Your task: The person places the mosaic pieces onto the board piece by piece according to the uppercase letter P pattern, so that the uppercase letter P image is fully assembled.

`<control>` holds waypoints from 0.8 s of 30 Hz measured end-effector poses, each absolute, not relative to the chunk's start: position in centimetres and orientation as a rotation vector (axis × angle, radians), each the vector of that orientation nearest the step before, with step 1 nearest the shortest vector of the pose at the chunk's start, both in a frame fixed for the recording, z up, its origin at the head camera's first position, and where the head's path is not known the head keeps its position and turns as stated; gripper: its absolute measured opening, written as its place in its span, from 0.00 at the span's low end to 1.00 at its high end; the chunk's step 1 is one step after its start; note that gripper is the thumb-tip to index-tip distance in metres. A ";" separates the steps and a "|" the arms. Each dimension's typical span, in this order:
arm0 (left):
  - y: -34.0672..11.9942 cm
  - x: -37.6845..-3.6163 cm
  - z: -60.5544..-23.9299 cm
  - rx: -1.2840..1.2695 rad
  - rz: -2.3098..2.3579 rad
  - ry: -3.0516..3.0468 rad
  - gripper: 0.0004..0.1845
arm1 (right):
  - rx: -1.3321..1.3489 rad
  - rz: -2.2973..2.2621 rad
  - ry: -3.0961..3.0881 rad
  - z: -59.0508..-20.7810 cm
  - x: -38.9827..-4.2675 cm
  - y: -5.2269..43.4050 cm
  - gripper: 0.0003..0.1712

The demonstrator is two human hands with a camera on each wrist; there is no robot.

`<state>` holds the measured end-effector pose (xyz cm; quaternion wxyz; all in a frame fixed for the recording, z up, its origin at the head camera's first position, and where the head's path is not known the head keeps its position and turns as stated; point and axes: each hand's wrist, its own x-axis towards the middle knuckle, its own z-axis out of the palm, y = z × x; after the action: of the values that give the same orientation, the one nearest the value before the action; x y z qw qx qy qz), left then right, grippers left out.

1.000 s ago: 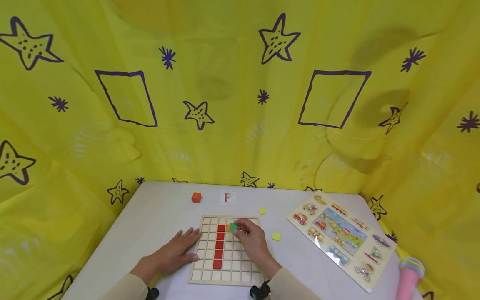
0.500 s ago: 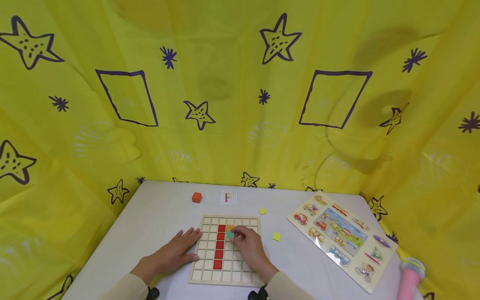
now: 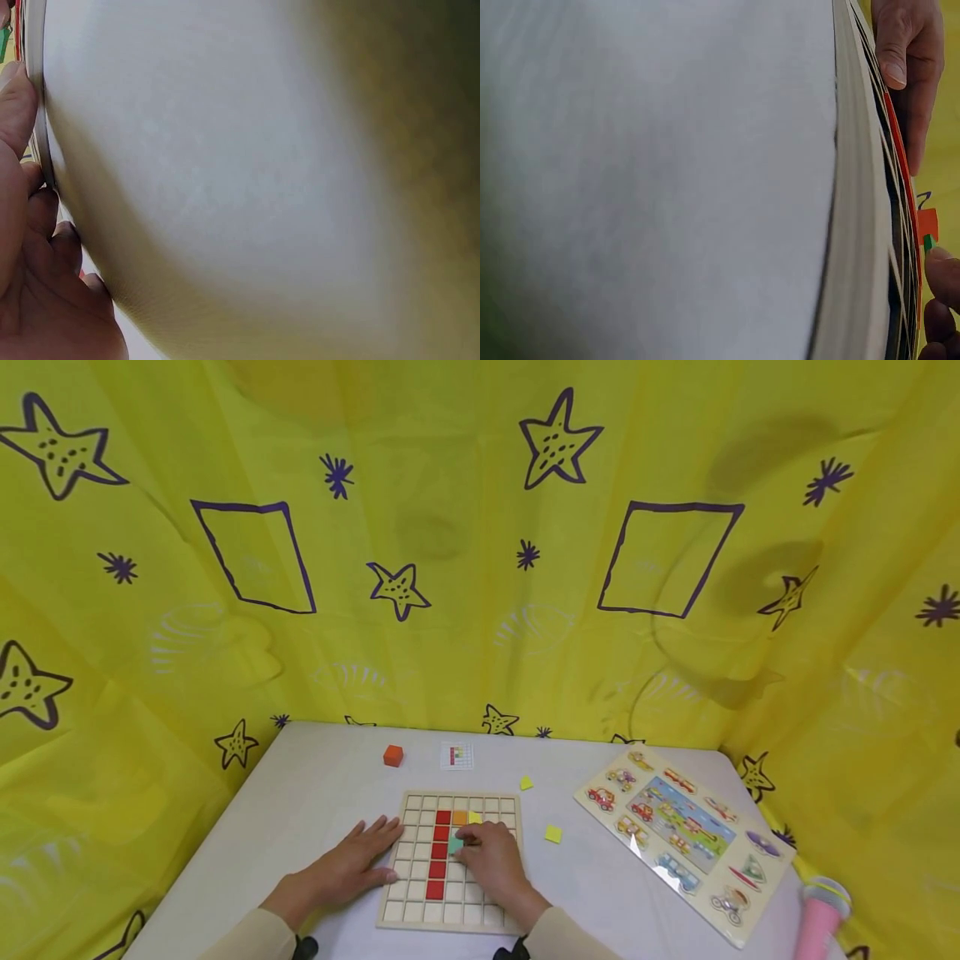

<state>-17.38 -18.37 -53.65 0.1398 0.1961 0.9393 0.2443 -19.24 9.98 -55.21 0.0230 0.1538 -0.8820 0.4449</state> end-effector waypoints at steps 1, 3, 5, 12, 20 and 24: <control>-18.4 -17.4 -53.7 0.571 0.708 2.715 0.46 | 0.495 1.348 -2.731 -55.3 -19.2 10.0 0.11; -18.5 -17.4 -53.7 0.580 0.708 2.717 0.45 | 0.527 1.303 -2.729 -55.4 -19.2 10.0 0.11; -18.5 -17.3 -53.8 0.587 0.710 2.718 0.45 | 0.541 1.272 -2.733 -55.4 -19.2 10.0 0.11; -18.4 -17.3 -53.5 0.572 0.716 2.708 0.45 | 0.537 1.250 -2.755 -55.5 -19.1 10.0 0.10; -18.3 -17.2 -53.3 0.553 0.727 2.698 0.46 | 0.550 1.218 -2.770 -55.4 -19.1 10.0 0.11; -18.3 -17.2 -53.3 0.557 0.722 2.699 0.46 | 0.549 1.217 -2.779 -55.3 -19.1 10.0 0.11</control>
<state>-17.21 -18.29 -53.33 0.1456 0.1934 0.9373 0.2508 -19.07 9.99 -55.27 0.0293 0.1779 -0.9010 0.3946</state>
